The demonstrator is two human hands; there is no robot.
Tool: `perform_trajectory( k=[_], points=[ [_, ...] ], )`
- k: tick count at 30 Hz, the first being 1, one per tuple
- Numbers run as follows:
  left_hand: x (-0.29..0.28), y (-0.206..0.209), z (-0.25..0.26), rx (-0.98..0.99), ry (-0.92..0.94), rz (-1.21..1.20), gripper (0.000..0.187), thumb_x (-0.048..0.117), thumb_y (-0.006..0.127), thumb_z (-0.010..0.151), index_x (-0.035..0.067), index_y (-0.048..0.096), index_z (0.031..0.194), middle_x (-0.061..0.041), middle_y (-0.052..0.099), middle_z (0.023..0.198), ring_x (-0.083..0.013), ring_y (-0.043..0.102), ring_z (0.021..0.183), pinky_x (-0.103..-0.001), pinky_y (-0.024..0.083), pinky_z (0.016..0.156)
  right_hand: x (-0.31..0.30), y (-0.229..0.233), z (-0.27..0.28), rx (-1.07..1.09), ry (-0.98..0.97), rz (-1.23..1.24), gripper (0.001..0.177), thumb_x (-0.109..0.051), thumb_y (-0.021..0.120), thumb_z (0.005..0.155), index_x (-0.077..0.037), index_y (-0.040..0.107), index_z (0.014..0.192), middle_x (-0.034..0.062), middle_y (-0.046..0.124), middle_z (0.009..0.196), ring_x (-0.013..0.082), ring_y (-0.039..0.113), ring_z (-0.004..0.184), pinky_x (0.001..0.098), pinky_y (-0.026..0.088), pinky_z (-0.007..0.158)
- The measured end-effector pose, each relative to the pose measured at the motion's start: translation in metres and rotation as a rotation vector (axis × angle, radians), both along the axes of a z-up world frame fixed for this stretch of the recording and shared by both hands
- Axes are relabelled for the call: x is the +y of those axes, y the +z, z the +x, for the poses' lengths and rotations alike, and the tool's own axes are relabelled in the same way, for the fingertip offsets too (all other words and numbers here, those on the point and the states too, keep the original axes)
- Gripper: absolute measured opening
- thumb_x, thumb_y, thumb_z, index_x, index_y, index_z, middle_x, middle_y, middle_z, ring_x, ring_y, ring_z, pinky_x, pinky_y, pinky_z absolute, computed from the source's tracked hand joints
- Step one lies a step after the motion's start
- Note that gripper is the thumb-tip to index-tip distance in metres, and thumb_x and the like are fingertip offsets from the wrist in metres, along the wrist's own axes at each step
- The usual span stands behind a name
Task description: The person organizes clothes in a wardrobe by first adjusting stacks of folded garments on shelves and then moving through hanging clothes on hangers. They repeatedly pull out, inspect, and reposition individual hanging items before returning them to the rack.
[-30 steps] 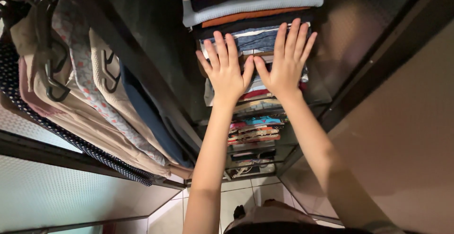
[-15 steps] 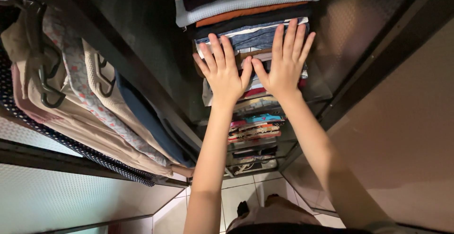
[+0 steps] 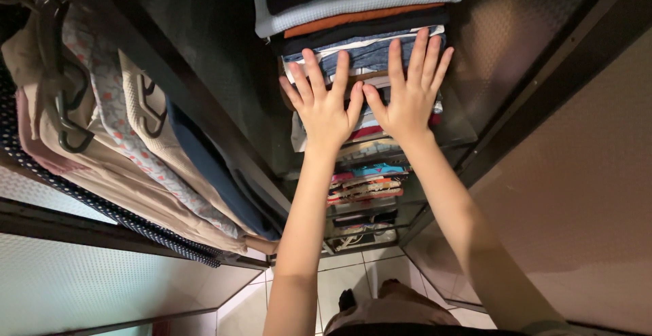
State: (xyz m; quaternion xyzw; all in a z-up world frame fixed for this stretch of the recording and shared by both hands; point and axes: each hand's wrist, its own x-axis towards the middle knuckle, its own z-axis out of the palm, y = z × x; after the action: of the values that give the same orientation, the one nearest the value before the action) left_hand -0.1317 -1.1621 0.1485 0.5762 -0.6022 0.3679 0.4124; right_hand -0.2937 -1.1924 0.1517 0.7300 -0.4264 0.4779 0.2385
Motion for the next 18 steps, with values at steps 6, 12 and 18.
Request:
perform_trajectory(
  k=[6, 12, 18],
  points=[
    [0.000, 0.000, -0.001, -0.010, 0.009, -0.010, 0.051, 0.055, 0.051, 0.111, 0.037, 0.043, 0.158, -0.021, 0.015, 0.167, -0.0415, 0.002, 0.157, -0.065, 0.008, 0.130, 0.002, 0.001, 0.000, 0.005, 0.024, 0.008, 0.073, -0.065, 0.047, 0.112, -0.022, 0.027, 0.167, 0.0245, 0.006, 0.170, 0.0443, 0.004, 0.160, 0.0727, 0.009, 0.131],
    [-0.013, -0.005, -0.003, -0.183, 0.088, -0.191, 0.051, 0.053, 0.031, 0.108, 0.043, 0.040, 0.157, -0.005, 0.023, 0.170, -0.0415, -0.001, 0.157, -0.068, -0.004, 0.121, -0.024, -0.010, 0.002, 0.053, 0.017, -0.259, 0.082, -0.072, 0.035, 0.104, -0.014, 0.047, 0.160, 0.0279, 0.022, 0.166, 0.0464, 0.005, 0.154, 0.0790, -0.004, 0.110],
    [-0.009, -0.003, -0.006, -0.159, -0.043, -0.127, 0.056, 0.048, 0.037, 0.107, 0.024, 0.046, 0.156, -0.005, 0.039, 0.163, -0.0318, 0.027, 0.154, -0.055, 0.008, 0.127, -0.013, -0.007, 0.002, 0.040, 0.028, -0.200, 0.093, -0.075, 0.029, 0.103, -0.003, 0.039, 0.161, 0.0244, 0.023, 0.167, 0.0396, 0.007, 0.156, 0.0777, -0.008, 0.111]
  ],
)
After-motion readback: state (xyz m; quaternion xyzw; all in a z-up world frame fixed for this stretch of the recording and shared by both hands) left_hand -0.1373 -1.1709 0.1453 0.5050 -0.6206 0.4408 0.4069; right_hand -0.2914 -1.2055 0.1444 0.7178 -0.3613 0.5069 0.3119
